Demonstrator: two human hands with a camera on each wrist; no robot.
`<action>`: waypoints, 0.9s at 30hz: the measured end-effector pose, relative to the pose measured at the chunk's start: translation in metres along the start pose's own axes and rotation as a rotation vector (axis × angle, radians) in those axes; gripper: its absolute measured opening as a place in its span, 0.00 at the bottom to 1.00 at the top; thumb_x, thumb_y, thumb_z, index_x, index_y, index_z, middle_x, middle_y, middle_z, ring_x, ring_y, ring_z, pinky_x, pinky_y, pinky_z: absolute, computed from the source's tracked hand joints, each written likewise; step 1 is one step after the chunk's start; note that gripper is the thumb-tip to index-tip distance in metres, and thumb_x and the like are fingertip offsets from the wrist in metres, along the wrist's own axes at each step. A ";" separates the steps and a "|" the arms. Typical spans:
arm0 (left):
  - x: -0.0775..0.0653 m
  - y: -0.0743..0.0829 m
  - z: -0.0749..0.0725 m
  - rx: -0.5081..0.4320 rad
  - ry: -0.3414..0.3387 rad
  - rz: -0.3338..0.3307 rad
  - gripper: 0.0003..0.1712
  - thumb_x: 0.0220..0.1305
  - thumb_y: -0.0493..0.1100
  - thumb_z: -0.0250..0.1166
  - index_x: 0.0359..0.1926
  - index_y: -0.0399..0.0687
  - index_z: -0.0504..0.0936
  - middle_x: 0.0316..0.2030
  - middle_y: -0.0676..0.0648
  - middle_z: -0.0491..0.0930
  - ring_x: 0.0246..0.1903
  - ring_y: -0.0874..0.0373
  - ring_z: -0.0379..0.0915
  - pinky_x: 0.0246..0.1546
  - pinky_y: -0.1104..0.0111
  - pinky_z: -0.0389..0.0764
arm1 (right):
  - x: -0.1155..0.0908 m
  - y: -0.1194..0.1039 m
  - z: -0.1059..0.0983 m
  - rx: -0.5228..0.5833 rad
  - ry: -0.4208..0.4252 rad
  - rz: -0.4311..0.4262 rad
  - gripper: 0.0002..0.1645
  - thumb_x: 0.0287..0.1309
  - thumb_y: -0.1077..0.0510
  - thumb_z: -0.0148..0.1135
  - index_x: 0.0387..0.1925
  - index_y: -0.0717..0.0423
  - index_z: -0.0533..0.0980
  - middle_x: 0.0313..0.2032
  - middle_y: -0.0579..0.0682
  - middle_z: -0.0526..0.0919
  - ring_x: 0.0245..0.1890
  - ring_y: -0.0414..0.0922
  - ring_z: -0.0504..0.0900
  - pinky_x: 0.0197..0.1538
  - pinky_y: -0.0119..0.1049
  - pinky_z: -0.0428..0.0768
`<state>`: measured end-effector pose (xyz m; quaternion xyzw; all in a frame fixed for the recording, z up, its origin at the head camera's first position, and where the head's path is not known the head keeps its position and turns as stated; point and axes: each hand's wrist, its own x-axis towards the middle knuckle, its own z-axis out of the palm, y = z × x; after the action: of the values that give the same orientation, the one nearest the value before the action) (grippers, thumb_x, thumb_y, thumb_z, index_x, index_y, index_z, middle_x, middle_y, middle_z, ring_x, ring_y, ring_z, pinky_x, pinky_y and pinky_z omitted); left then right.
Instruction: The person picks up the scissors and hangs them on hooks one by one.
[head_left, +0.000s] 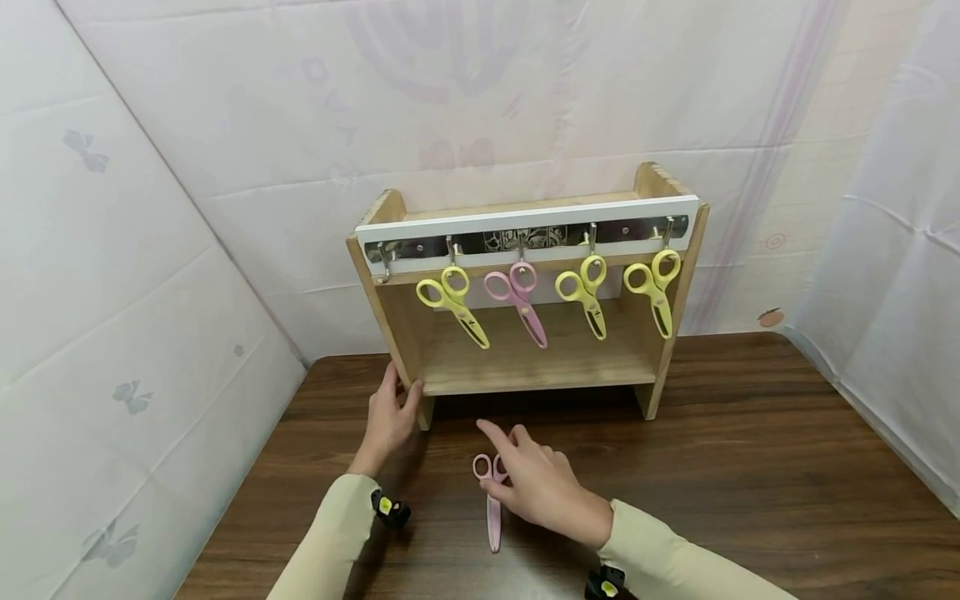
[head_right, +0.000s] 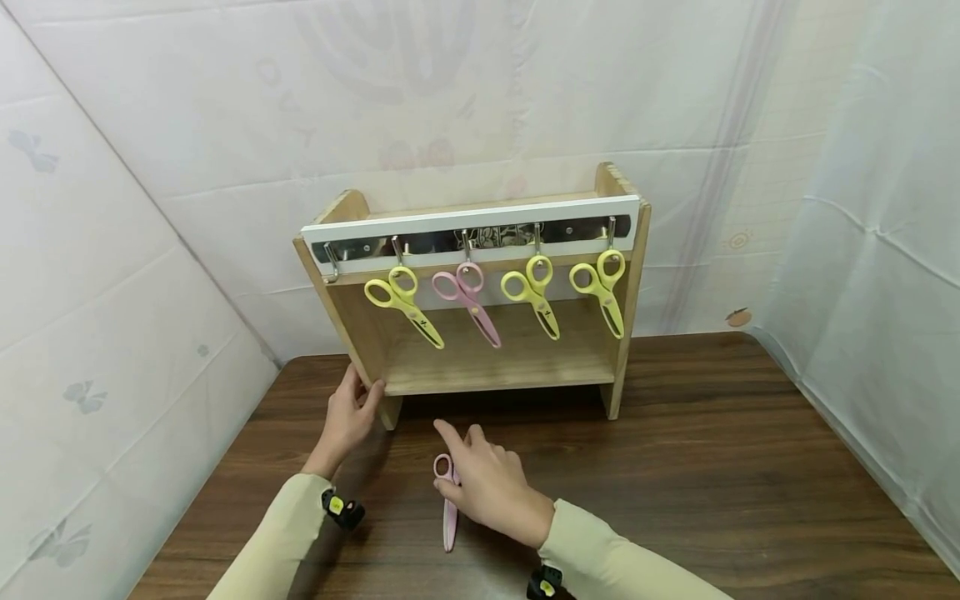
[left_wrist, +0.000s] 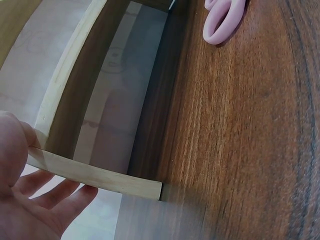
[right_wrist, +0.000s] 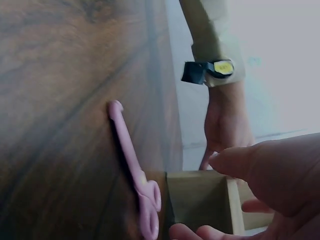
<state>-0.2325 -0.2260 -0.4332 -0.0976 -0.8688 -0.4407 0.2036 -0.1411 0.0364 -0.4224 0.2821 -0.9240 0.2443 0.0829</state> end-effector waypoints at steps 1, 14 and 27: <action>0.000 0.000 0.000 0.002 -0.001 0.002 0.29 0.77 0.39 0.59 0.74 0.41 0.64 0.62 0.30 0.76 0.59 0.34 0.76 0.50 0.42 0.84 | -0.001 0.000 0.002 -0.006 -0.011 -0.007 0.44 0.61 0.45 0.74 0.75 0.40 0.64 0.37 0.50 0.75 0.18 0.36 0.68 0.16 0.32 0.67; 0.000 -0.001 0.000 0.004 -0.001 0.002 0.29 0.77 0.39 0.60 0.74 0.42 0.64 0.62 0.31 0.76 0.59 0.34 0.76 0.49 0.43 0.85 | -0.015 -0.009 0.025 -0.122 -0.046 -0.083 0.35 0.56 0.42 0.76 0.59 0.47 0.70 0.37 0.51 0.77 0.22 0.45 0.80 0.14 0.35 0.69; 0.001 -0.001 0.000 -0.002 -0.007 -0.002 0.29 0.77 0.39 0.59 0.74 0.42 0.64 0.62 0.30 0.76 0.59 0.33 0.76 0.49 0.44 0.85 | -0.022 -0.011 0.036 -0.249 -0.050 -0.109 0.21 0.50 0.39 0.78 0.36 0.44 0.77 0.38 0.53 0.80 0.23 0.45 0.78 0.13 0.37 0.67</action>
<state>-0.2333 -0.2268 -0.4332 -0.0982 -0.8692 -0.4414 0.2000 -0.1172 0.0214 -0.4559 0.3253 -0.9323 0.1157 0.1075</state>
